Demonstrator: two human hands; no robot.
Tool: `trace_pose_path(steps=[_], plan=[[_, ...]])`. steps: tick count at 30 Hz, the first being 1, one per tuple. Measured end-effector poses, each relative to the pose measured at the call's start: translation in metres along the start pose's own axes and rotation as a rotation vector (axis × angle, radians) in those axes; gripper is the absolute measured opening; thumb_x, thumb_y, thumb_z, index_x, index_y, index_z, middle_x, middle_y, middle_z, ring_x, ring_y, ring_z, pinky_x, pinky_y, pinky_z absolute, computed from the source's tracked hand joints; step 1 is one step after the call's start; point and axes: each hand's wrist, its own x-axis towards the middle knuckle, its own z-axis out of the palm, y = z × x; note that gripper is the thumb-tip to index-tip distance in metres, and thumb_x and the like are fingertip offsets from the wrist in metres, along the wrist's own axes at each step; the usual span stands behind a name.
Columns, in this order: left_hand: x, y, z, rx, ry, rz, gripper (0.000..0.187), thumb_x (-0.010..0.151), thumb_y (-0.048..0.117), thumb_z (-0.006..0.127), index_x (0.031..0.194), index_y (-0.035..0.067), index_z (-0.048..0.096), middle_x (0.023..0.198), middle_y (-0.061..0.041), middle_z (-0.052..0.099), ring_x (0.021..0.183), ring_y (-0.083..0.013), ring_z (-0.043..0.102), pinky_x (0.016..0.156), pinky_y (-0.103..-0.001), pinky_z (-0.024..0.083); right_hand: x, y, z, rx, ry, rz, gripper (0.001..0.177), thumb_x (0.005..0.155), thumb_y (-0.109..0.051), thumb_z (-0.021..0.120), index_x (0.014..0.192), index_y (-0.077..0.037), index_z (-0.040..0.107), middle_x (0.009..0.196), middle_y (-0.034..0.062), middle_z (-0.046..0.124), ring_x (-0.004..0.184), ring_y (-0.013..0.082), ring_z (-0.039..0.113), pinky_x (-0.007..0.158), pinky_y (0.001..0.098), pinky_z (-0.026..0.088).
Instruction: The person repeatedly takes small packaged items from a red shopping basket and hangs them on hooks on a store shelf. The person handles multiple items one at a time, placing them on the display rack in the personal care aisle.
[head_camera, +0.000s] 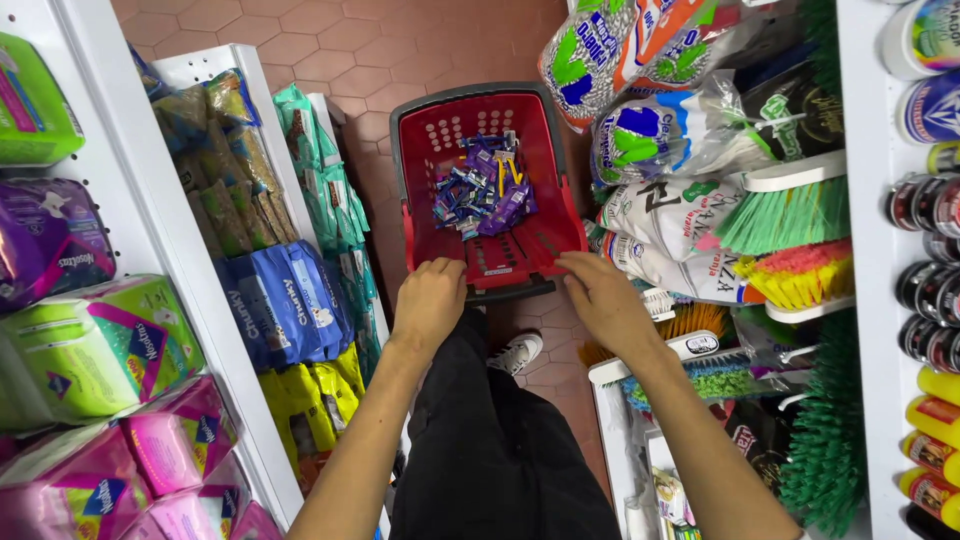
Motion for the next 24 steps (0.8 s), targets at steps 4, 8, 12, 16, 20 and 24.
trace_pose_path(steps=[4, 8, 12, 16, 20, 24], plan=[[0.002, -0.010, 0.016, 0.005, -0.028, -0.025, 0.020, 0.098, 0.015, 0.065, 0.116, 0.012, 0.073, 0.104, -0.008, 0.074, 0.099, -0.0246, 0.073, 0.083, -0.037, 0.060, 0.005, 0.017, 0.022, 0.013, -0.028, 0.014, 0.029, 0.100, -0.008, 0.059, 0.126, -0.009, 0.072, 0.127, 0.0138, 0.070, 0.123, 0.0339, 0.065, 0.104, 0.0445, 0.051], [0.009, -0.018, 0.037, -0.012, -0.074, -0.045, 0.021, 0.099, 0.015, 0.064, 0.117, 0.011, 0.072, 0.105, -0.009, 0.074, 0.100, -0.0257, 0.073, 0.083, -0.037, 0.060, 0.014, 0.018, 0.033, 0.052, -0.079, 0.087, 0.030, 0.101, -0.010, 0.057, 0.128, -0.007, 0.072, 0.128, 0.0135, 0.070, 0.122, 0.0324, 0.066, 0.104, 0.0428, 0.052], [0.012, -0.024, 0.059, -0.006, -0.124, -0.056, 0.022, 0.098, 0.014, 0.065, 0.118, 0.009, 0.072, 0.106, -0.011, 0.074, 0.102, -0.0271, 0.072, 0.086, -0.038, 0.060, 0.022, 0.031, 0.054, 0.064, -0.124, 0.141, 0.031, 0.102, -0.011, 0.057, 0.129, -0.009, 0.072, 0.129, 0.0116, 0.071, 0.121, 0.0312, 0.067, 0.103, 0.0416, 0.053], [0.013, -0.028, 0.081, -0.028, -0.131, -0.066, 0.025, 0.098, 0.012, 0.065, 0.121, 0.006, 0.071, 0.110, -0.014, 0.073, 0.106, -0.0298, 0.071, 0.088, -0.041, 0.060, 0.026, 0.049, 0.079, 0.066, -0.133, 0.146, 0.030, 0.101, -0.012, 0.059, 0.128, -0.009, 0.071, 0.129, 0.0124, 0.070, 0.122, 0.0329, 0.066, 0.101, 0.0447, 0.053], [0.021, -0.034, 0.101, -0.017, -0.149, -0.085, 0.029, 0.098, 0.013, 0.065, 0.126, 0.007, 0.068, 0.115, -0.014, 0.071, 0.112, -0.0298, 0.069, 0.091, -0.041, 0.058, 0.037, 0.065, 0.099, 0.050, -0.133, 0.162, 0.031, 0.100, -0.014, 0.059, 0.129, -0.016, 0.072, 0.129, 0.0070, 0.071, 0.122, 0.0298, 0.066, 0.101, 0.0427, 0.054], [0.025, -0.033, 0.109, -0.032, -0.179, -0.090, 0.030, 0.099, 0.014, 0.063, 0.129, 0.007, 0.066, 0.118, -0.014, 0.070, 0.116, -0.0300, 0.066, 0.093, -0.041, 0.056, 0.043, 0.070, 0.113, 0.051, -0.159, 0.200, 0.033, 0.100, -0.015, 0.059, 0.130, -0.018, 0.072, 0.130, 0.0047, 0.071, 0.122, 0.0291, 0.066, 0.102, 0.0422, 0.054]])
